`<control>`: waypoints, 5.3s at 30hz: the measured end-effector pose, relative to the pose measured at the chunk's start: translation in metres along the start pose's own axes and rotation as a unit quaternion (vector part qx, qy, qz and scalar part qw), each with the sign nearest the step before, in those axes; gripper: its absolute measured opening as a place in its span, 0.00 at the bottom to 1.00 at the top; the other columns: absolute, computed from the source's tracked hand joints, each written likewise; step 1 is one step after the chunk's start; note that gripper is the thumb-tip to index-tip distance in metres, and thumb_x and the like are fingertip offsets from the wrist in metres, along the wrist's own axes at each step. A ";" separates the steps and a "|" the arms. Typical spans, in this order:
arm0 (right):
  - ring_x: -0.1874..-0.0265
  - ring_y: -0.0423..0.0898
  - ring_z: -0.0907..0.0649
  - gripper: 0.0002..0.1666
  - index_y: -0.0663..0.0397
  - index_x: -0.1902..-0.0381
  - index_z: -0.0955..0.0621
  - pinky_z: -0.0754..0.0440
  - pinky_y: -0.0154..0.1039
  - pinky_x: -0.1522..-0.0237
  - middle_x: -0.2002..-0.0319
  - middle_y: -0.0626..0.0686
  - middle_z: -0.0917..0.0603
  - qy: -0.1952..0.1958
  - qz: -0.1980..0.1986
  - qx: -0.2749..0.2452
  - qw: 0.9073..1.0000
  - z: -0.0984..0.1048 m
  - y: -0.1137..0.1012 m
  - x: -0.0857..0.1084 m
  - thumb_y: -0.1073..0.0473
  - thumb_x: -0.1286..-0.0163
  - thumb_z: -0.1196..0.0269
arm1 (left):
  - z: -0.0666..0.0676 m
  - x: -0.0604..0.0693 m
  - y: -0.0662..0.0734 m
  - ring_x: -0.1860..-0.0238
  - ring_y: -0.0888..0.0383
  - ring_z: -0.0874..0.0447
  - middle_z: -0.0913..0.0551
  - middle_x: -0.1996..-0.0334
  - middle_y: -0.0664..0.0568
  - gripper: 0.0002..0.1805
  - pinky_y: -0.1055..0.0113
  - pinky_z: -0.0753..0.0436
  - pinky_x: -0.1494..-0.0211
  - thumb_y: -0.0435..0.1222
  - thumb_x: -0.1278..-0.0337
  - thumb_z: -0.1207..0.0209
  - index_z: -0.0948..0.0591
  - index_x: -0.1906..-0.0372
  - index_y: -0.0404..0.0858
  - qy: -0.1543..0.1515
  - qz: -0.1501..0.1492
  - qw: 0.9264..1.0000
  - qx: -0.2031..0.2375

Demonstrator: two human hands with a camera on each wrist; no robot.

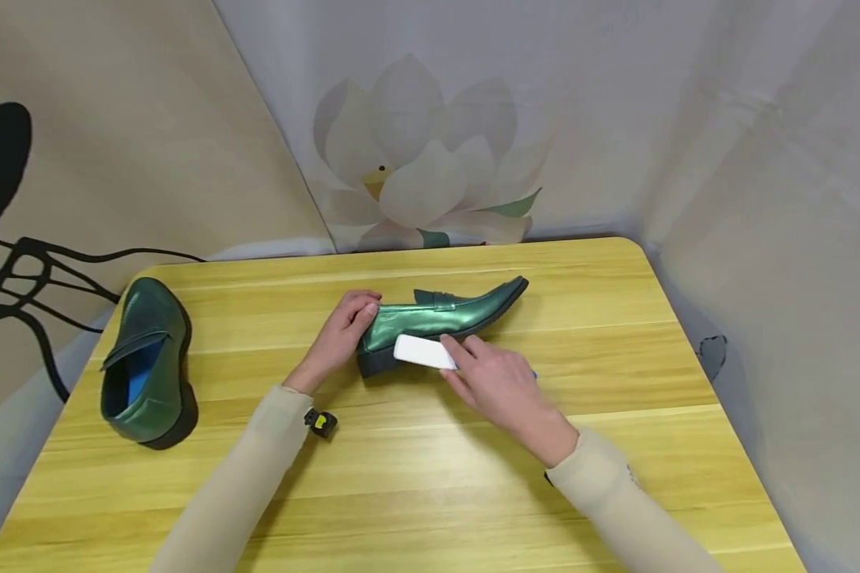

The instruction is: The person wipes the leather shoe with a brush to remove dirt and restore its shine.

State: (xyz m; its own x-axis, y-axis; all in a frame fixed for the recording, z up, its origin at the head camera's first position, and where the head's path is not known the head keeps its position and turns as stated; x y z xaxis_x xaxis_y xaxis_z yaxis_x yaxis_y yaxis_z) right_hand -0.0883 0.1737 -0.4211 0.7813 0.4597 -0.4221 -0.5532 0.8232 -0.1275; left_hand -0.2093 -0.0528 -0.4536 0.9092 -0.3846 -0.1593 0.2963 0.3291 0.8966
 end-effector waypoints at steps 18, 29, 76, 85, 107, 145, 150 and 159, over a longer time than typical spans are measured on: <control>0.78 0.46 0.22 0.31 0.61 0.36 0.19 0.25 0.39 0.82 0.64 0.56 0.16 0.032 -0.038 -0.026 0.998 0.011 0.022 0.000 0.52 0.33 0.27 | -0.002 0.002 0.004 0.33 0.40 0.31 0.28 0.36 0.36 0.15 0.45 0.33 0.29 0.36 0.18 0.51 0.20 0.56 0.29 -0.015 0.005 1.000 0.006; 0.78 0.48 0.18 0.30 0.60 0.36 0.19 0.22 0.42 0.83 0.59 0.59 0.13 0.019 -0.075 -0.018 0.997 0.008 0.009 -0.017 0.48 0.29 0.31 | -0.004 0.004 0.007 0.31 0.40 0.31 0.29 0.34 0.37 0.16 0.43 0.33 0.29 0.38 0.17 0.51 0.20 0.57 0.30 -0.024 -0.001 1.000 0.012; 0.80 0.49 0.24 0.26 0.60 0.39 0.17 0.27 0.46 0.83 0.62 0.60 0.13 -0.027 -0.205 0.010 0.978 0.035 0.112 0.036 0.49 0.26 0.37 | -0.001 0.010 0.020 0.32 0.43 0.31 0.32 0.31 0.44 0.12 0.46 0.29 0.35 0.35 0.19 0.48 0.16 0.57 0.35 -0.066 -0.085 0.993 -0.040; 0.79 0.55 0.22 0.28 0.64 0.37 0.19 0.28 0.48 0.82 0.60 0.68 0.13 -0.048 -0.285 -0.001 0.957 0.031 0.146 0.047 0.48 0.22 0.41 | -0.002 0.010 0.023 0.32 0.38 0.31 0.31 0.33 0.39 0.11 0.44 0.30 0.34 0.33 0.21 0.47 0.16 0.59 0.34 -0.067 -0.117 0.989 -0.054; 0.71 0.60 0.16 0.31 0.64 0.34 0.20 0.24 0.49 0.78 0.51 0.71 0.14 0.030 -0.320 -0.055 0.945 0.050 0.142 0.051 0.45 0.21 0.43 | 0.001 -0.010 0.027 0.37 0.44 0.27 0.26 0.41 0.39 0.11 0.50 0.27 0.33 0.33 0.23 0.44 0.14 0.55 0.30 0.079 -0.150 0.981 -0.097; 0.70 0.59 0.17 0.29 0.63 0.35 0.19 0.23 0.51 0.73 0.52 0.69 0.14 0.013 -0.288 -0.077 0.954 0.037 0.117 0.038 0.48 0.22 0.41 | -0.018 -0.029 0.033 0.18 0.38 0.60 0.50 0.18 0.40 0.66 0.30 0.52 0.24 0.72 0.49 0.35 0.47 0.17 0.37 -0.100 0.011 0.878 -0.468; 0.67 0.60 0.16 0.29 0.63 0.35 0.19 0.21 0.55 0.70 0.51 0.69 0.14 0.009 -0.290 -0.079 0.954 0.034 0.115 0.037 0.47 0.22 0.41 | -0.020 -0.032 0.034 0.26 0.38 0.36 0.33 0.26 0.38 0.62 0.38 0.31 0.29 0.69 0.50 0.31 0.40 0.20 0.34 -0.099 0.017 0.863 -0.494; 0.72 0.54 0.19 0.28 0.62 0.35 0.19 0.25 0.47 0.74 0.56 0.66 0.13 0.015 -0.269 -0.083 0.959 0.032 0.103 0.031 0.48 0.22 0.39 | -0.016 -0.030 0.030 0.46 0.44 0.18 0.19 0.41 0.40 0.52 0.49 0.14 0.49 0.65 0.51 0.27 0.25 0.30 0.34 -0.080 0.000 0.886 -0.458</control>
State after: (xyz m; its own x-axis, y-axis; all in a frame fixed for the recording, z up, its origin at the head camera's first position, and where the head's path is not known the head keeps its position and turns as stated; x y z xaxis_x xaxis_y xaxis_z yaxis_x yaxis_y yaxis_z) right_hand -0.1119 0.2838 -0.4189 0.9598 -0.0293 -0.2793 -0.1113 0.8733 -0.4743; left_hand -0.2233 -0.0174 -0.4287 0.8782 -0.4771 -0.0337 0.4752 0.8623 0.1747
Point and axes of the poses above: each hand's wrist, its own x-axis away from the middle knuckle, its own z-axis out of the back of the hand, y = z × x, the point moved 5 cm from there along -x, towards the middle knuckle
